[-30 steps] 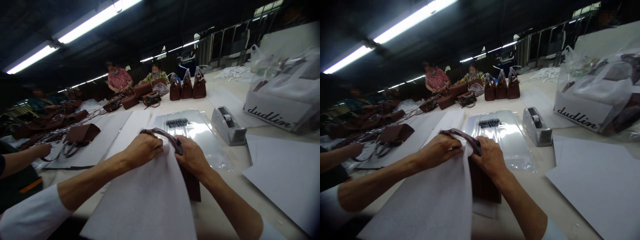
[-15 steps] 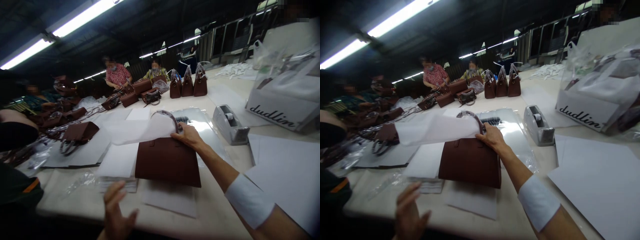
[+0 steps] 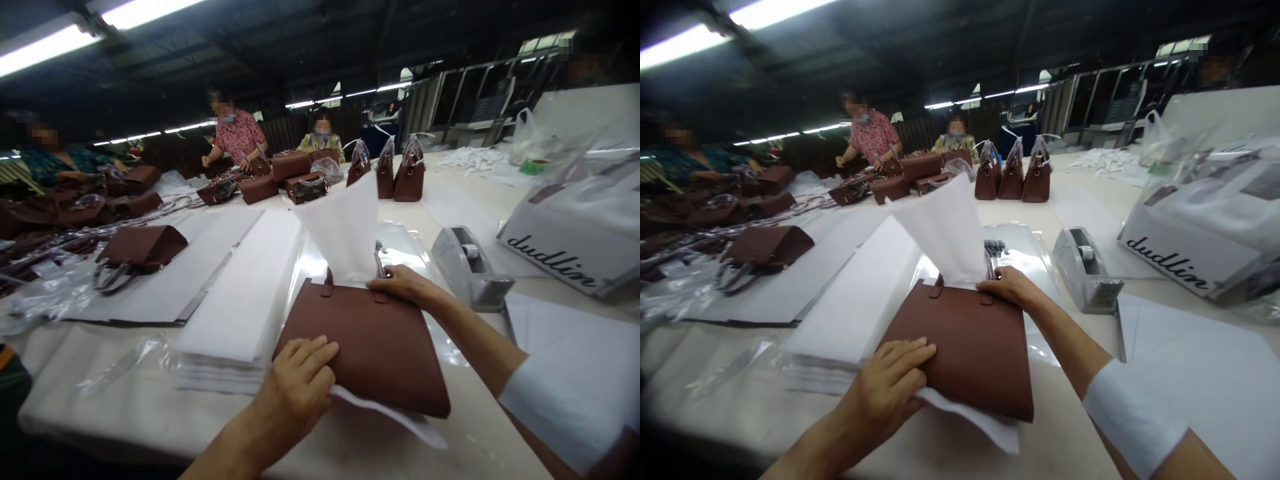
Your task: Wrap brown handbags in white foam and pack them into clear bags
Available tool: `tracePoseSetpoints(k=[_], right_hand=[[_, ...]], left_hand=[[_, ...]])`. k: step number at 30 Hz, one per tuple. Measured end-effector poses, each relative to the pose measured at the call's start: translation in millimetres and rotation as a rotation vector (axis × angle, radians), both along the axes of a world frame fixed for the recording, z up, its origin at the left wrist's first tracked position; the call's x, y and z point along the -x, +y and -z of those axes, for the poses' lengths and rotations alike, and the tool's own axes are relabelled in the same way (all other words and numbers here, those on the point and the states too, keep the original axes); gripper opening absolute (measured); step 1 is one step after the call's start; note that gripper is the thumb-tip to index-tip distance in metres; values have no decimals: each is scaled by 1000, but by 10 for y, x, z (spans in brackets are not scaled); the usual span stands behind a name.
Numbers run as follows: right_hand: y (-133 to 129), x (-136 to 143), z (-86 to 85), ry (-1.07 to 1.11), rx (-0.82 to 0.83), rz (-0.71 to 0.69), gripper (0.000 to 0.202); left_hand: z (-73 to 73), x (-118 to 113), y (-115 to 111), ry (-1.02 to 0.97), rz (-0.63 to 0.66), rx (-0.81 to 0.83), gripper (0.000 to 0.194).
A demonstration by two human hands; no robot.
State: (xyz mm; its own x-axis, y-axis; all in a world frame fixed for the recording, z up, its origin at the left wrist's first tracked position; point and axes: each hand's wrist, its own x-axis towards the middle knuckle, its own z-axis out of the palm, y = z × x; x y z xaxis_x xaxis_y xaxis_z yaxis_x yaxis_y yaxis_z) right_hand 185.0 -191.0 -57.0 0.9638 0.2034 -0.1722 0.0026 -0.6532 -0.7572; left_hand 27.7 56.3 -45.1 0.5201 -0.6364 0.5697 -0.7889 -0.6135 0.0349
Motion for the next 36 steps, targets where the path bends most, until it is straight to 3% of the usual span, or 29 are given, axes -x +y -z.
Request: tracePoseSetpoints(k=[4, 6, 9, 11, 13, 14, 16, 19, 21, 23, 24, 26, 27, 29, 32, 34, 36], right_hand=[[-71, -20, 210, 88, -33, 8, 43], [-127, 109, 139, 8, -30, 72, 51], [-223, 591, -30, -292, -52, 154, 60], [-252, 988, -33, -654, -19, -104, 67], [-234, 1287, 74, -966, 138, -353, 56], [-211, 1375, 143, -1044, 215, -407, 49], [-149, 1437, 250, -1119, 317, -416, 31], [-85, 1401, 271, -1121, 350, -395, 21], [-75, 1390, 243, -1089, 337, -396, 20], [-76, 1411, 233, -1049, 278, -369, 19], [-78, 1427, 236, -1023, 242, -358, 18], [-77, 1462, 250, -950, 163, -339, 18], [-73, 1477, 257, -901, 124, -329, 18], [-61, 1503, 264, -796, 46, -292, 17], [-29, 1530, 277, -713, -99, -172, 10], [-1, 1537, 286, -718, -172, -118, 11], [24, 1537, 283, -714, -201, -101, 14]], left_hand=[[-1, -165, -44, 281, 22, 38, 16], [9, -223, -49, 371, -7, 75, 20], [59, -233, -40, 405, -43, 133, 15], [117, -208, -29, 392, -23, 152, 12], [137, -182, -17, 363, 9, 162, 11], [109, -178, -12, 367, 17, 158, 12], [-55, -218, -21, 411, 1, 137, 15], [-543, -505, -166, 295, -67, 145, 26], [-916, -881, -389, 21, -154, 162, 34], [-1222, -1338, -673, -107, -301, 85, 56], [-1332, -1550, -814, -59, -377, 8, 63], [-1445, -1825, -1047, 113, -393, -152, 48], [-1444, -1851, -1128, 167, -359, -194, 37], [-1328, -1653, -1200, 193, -167, -270, 23], [-910, -946, -1094, 90, 251, -404, 16], [-547, -476, -949, 36, 322, -373, 9], [-195, -168, -829, -45, 206, -202, 19]])
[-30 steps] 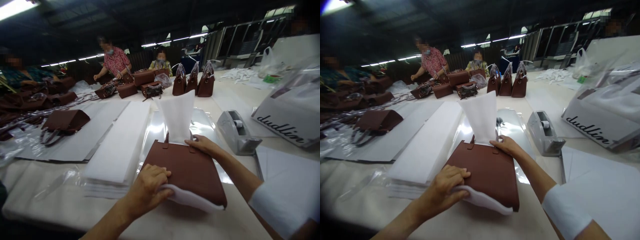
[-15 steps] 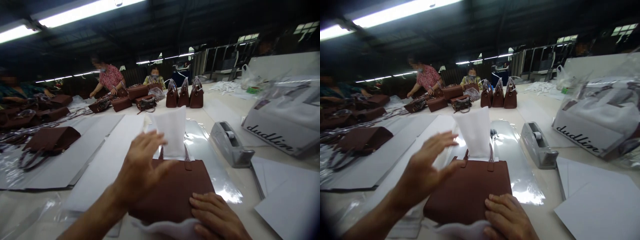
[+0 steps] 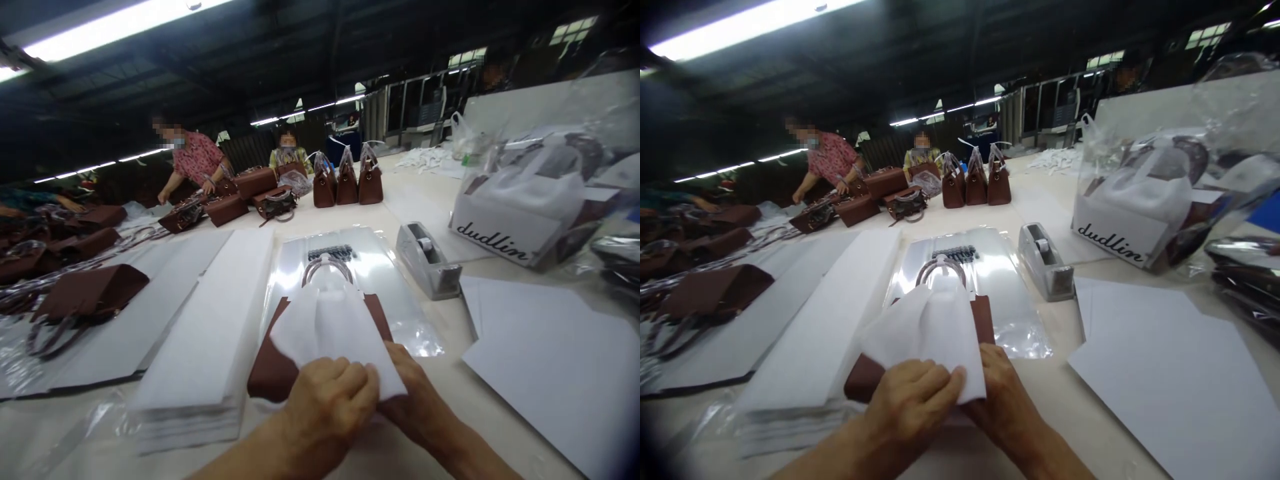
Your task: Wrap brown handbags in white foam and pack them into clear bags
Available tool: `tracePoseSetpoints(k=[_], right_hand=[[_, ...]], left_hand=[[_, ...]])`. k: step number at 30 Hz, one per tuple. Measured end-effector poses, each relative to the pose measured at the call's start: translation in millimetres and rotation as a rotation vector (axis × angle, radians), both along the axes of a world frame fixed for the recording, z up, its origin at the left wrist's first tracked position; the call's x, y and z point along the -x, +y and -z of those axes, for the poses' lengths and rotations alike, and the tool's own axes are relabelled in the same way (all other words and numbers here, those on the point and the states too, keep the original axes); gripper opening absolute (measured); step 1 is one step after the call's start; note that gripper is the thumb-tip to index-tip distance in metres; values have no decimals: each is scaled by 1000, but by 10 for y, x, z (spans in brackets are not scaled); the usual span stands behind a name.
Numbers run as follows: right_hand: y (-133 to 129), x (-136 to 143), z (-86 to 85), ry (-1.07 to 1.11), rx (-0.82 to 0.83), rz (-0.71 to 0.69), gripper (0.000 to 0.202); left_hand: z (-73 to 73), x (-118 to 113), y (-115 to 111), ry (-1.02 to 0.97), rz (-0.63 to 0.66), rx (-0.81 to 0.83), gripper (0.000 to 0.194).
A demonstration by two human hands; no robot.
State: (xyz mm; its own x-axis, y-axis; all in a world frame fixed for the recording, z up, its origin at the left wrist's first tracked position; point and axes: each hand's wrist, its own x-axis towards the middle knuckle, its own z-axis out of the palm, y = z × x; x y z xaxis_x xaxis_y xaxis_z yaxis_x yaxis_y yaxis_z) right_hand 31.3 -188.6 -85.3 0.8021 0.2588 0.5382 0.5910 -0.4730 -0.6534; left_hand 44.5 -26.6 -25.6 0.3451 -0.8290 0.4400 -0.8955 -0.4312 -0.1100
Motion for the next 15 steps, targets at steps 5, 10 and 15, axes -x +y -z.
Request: tracePoseSetpoints(k=[5, 10, 15], right_hand=[[-53, 54, -83, 106, 36, 44, 20], [-221, 231, -67, 282, -2, 46, 21], [-162, 257, 66, 320, -259, 169, 3]], left_hand=[[526, 128, 71, -64, -124, 239, 28], [577, 89, 92, -116, -140, 208, 31], [534, 61, 142, -125, -18, 295, 28]])
